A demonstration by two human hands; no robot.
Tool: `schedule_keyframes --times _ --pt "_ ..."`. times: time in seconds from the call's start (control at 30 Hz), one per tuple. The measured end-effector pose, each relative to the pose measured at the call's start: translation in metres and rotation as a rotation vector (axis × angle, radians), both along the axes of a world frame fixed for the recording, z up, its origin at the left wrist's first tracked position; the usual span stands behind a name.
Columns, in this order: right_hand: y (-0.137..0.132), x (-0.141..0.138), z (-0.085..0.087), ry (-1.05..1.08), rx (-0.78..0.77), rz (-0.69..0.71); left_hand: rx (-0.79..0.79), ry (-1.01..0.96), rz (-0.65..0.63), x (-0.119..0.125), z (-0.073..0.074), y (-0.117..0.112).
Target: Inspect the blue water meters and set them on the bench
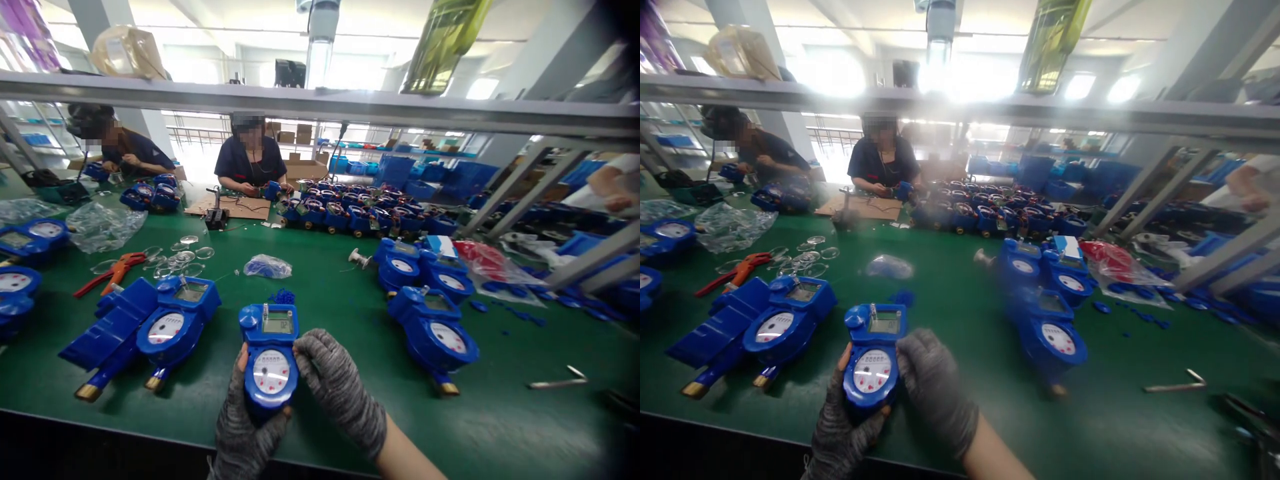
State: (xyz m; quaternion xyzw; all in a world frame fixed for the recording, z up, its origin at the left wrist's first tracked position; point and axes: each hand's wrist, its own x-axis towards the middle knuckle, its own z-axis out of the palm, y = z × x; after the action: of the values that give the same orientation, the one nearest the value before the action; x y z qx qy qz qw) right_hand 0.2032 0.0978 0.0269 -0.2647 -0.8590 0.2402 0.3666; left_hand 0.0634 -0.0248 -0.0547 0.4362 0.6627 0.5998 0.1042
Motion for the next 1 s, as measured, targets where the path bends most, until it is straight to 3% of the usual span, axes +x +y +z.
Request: schedule_keyframes --times 0.1,0.23,0.33,0.6,0.8,0.9,1.0 --pt "0.000 0.002 0.003 0.004 -0.125 0.051 -0.001 -0.006 -0.057 -0.001 -0.003 0.000" --pt "0.005 -0.001 0.008 0.033 -0.359 0.060 0.015 -0.031 -0.039 -0.002 -0.008 0.000" --pt "0.008 -0.003 0.009 0.022 -0.430 0.066 0.030 -0.063 -0.046 -0.001 -0.009 -0.001" --pt "0.003 -0.007 0.002 0.097 -0.417 0.015 -0.006 -0.044 -0.036 -0.002 -0.008 -0.003" --pt "0.005 -0.006 0.000 0.079 -0.368 0.059 -0.005 -0.028 -0.030 -0.001 -0.011 -0.002" --pt "0.005 -0.001 0.001 0.058 -0.259 0.082 -0.015 0.011 -0.004 0.000 -0.010 -0.003" --pt "0.004 0.005 0.005 -0.026 0.001 0.125 -0.019 0.057 0.011 -0.001 -0.010 -0.004"
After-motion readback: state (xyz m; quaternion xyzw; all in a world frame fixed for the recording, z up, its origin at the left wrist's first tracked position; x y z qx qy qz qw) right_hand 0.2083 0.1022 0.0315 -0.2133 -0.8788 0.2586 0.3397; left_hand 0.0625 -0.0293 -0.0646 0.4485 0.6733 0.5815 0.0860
